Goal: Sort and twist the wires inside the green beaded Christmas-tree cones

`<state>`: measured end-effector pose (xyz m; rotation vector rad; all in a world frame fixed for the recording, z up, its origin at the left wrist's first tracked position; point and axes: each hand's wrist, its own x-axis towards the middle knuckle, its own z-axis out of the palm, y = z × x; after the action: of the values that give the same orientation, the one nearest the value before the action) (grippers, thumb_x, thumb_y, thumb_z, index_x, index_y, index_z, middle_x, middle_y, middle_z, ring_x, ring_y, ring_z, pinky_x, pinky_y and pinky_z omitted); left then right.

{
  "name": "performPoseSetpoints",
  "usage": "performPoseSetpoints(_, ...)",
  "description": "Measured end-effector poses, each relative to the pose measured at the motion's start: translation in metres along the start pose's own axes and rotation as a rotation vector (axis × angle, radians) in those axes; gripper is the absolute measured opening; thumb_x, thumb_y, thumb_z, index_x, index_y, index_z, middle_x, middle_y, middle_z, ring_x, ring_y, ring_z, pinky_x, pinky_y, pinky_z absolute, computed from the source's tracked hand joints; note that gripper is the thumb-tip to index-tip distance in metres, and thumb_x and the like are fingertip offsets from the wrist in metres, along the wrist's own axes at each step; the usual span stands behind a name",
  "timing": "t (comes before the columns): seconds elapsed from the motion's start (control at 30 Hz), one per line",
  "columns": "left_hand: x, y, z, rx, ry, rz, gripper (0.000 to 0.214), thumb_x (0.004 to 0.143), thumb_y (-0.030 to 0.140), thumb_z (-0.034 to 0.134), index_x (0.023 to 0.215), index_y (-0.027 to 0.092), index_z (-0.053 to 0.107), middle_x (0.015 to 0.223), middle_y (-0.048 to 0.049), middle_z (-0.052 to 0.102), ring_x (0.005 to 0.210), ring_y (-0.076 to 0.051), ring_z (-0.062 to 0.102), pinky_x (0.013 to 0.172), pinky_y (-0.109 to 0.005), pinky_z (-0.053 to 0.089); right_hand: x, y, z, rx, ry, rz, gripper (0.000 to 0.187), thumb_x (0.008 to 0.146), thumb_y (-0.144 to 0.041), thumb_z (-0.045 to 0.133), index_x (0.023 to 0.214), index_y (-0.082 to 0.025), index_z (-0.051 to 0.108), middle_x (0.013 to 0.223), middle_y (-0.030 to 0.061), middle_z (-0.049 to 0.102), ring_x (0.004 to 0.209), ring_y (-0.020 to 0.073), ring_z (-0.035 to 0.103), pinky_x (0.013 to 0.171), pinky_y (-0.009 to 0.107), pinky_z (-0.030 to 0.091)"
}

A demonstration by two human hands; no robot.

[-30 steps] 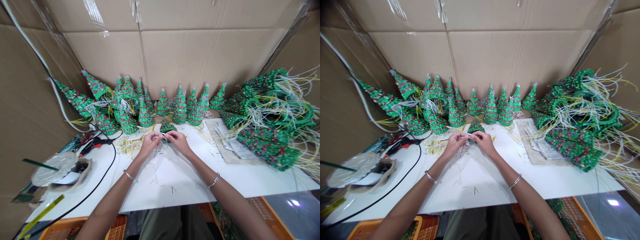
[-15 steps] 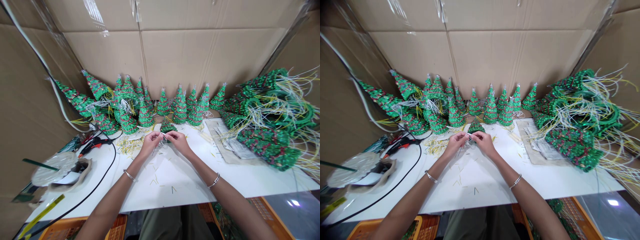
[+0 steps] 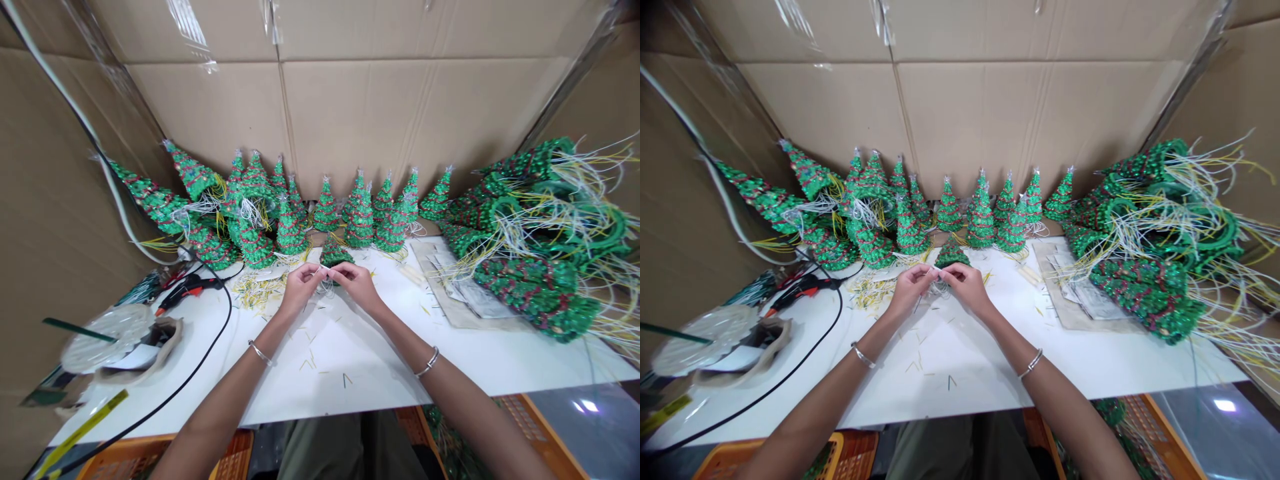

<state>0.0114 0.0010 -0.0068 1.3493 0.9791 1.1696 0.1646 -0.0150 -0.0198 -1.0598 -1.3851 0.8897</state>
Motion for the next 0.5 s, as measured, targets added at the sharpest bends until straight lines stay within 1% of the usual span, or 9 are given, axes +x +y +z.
performPoseSetpoints(0.17,0.0002,-0.0029,0.0004,0.009,0.029,0.019,0.031,0.066,0.042,0.073,0.073,0.016,0.058,0.06,0.0041,0.055,0.043,-0.005,0.04,0.039,-0.018,0.029,0.0004,-0.0006,-0.0005,0.01,-0.003,0.009,0.028,0.077,-0.045,0.065,0.076,-0.017,0.071,0.073,0.0035,0.069,0.065,0.0153,0.058,0.062,0.026,0.045)
performPoseSetpoints(0.27,0.0006,-0.0031,0.0015,-0.013,0.018,0.038,0.031,0.067,0.042,0.072,0.072,0.016,0.055,0.063,0.0041,0.056,0.04,-0.004,0.039,0.038,-0.018,0.03,0.0004,-0.0006,-0.0003,0.021,-0.008,0.01,0.027,0.077,-0.044,0.065,0.076,-0.017,0.07,0.073,0.0038,0.069,0.065,0.0154,0.058,0.062,0.026,0.045)
performPoseSetpoints(0.37,0.0002,-0.001,0.0034,-0.049,-0.002,0.02,0.033,0.068,0.044,0.072,0.074,0.016,0.056,0.067,0.0027,0.058,0.039,-0.003,0.038,0.037,-0.018,0.028,0.0004,-0.0007,-0.0004,0.019,-0.005,0.014,0.028,0.077,-0.045,0.063,0.076,-0.017,0.07,0.073,0.0037,0.069,0.066,0.0157,0.059,0.063,0.026,0.046)
performPoseSetpoints(0.5,0.0001,0.0014,0.004,-0.079,0.007,-0.018,0.037,0.066,0.046,0.074,0.079,0.015,0.06,0.065,0.003,0.057,0.039,-0.002,0.036,0.037,-0.018,0.025,0.0007,-0.0002,-0.001,0.015,0.006,0.018,0.029,0.077,-0.046,0.063,0.074,-0.018,0.07,0.071,0.0036,0.069,0.064,0.0156,0.059,0.061,0.026,0.046)
